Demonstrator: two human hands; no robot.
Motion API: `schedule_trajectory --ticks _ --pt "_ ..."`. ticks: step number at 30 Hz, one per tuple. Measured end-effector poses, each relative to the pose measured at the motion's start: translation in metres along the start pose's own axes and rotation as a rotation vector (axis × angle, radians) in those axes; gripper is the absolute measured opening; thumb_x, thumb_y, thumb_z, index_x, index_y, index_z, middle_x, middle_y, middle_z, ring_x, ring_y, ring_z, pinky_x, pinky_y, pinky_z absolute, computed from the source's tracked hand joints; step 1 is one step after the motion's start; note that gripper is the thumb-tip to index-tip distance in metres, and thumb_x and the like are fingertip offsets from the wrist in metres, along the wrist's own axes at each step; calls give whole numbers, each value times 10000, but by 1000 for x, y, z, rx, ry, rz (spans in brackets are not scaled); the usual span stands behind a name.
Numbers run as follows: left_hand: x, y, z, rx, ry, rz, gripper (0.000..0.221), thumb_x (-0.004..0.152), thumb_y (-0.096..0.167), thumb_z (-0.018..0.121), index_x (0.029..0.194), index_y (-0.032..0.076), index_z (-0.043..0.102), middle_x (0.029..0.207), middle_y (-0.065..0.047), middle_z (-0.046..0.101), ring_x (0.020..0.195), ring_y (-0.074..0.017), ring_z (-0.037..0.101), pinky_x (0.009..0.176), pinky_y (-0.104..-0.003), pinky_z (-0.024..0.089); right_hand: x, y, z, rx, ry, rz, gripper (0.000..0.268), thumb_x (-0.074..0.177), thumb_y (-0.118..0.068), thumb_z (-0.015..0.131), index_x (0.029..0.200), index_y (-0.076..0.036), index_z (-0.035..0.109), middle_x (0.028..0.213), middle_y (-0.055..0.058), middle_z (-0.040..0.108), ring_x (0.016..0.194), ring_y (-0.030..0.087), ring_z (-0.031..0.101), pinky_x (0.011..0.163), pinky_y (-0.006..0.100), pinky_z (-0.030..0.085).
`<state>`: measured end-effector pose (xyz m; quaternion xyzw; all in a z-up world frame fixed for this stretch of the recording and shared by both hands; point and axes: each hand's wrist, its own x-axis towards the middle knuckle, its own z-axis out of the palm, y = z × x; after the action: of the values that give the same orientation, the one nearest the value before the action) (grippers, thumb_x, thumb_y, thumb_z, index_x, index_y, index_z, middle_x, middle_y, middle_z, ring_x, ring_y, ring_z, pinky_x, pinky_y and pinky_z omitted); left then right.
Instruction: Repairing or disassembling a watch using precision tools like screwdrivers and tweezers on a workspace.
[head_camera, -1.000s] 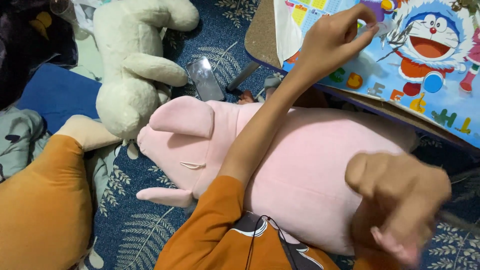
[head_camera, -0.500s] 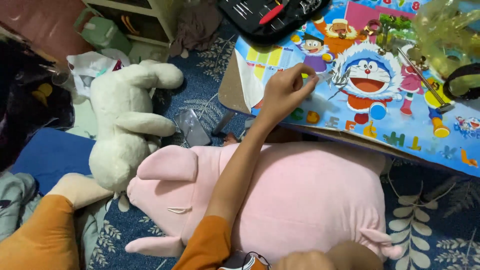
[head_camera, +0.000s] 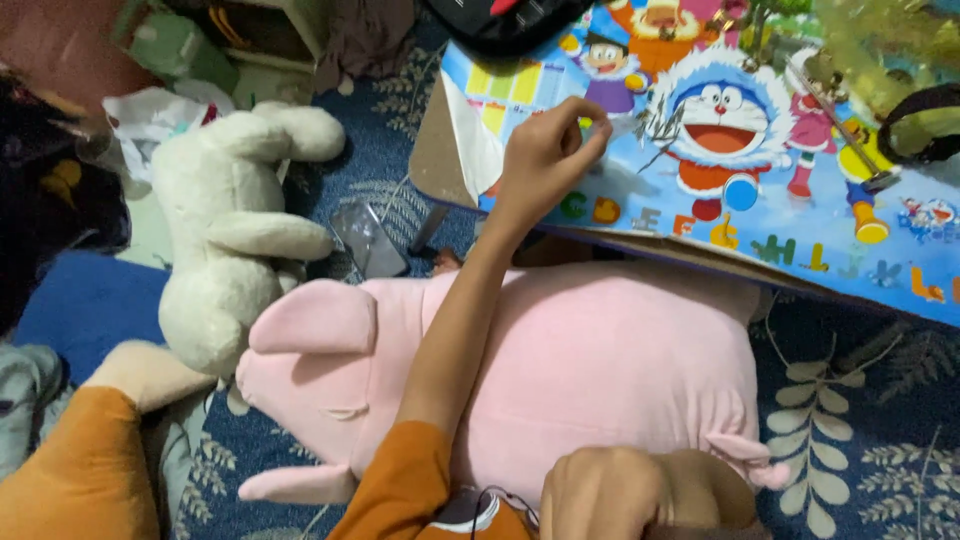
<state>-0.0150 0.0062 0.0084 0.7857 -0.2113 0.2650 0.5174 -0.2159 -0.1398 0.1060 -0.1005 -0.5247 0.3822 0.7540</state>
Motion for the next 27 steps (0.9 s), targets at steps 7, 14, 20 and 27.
schedule_trajectory --ticks 7,14,20,27 --pt "3 -2 1 15 -3 -51 92 982 224 623 942 144 646 556 45 390 512 -91 397 566 -282 328 -3 -61 -62 -368 437 -288 423 973 -577 704 838 -177 691 611 -38 346 509 168 249 548 373 228" --pt "4 2 0 22 -36 -43 108 996 211 606 976 118 658 562 31 382 508 -104 378 556 -291 310 13 -134 -169 -1347 1710 61 697 901 -728 304 973 -171 718 889 -75 671 632 -10 453 579 158 418" --pt "2 -8 10 -4 80 -60 33 930 153 707 956 133 714 483 32 465 474 -151 498 599 -262 448 -65 -89 -198 -1688 1580 -120 711 1184 -550 268 1175 4 714 948 197 619 606 190 633 612 313 531" --pt "7 -7 13 37 48 -28 65 910 158 738 974 164 730 493 58 484 485 -127 526 624 -249 460 -49 -94 -183 -1765 1510 -12 700 1183 -546 228 1245 -34 702 1087 193 611 916 247 629 900 370 472"
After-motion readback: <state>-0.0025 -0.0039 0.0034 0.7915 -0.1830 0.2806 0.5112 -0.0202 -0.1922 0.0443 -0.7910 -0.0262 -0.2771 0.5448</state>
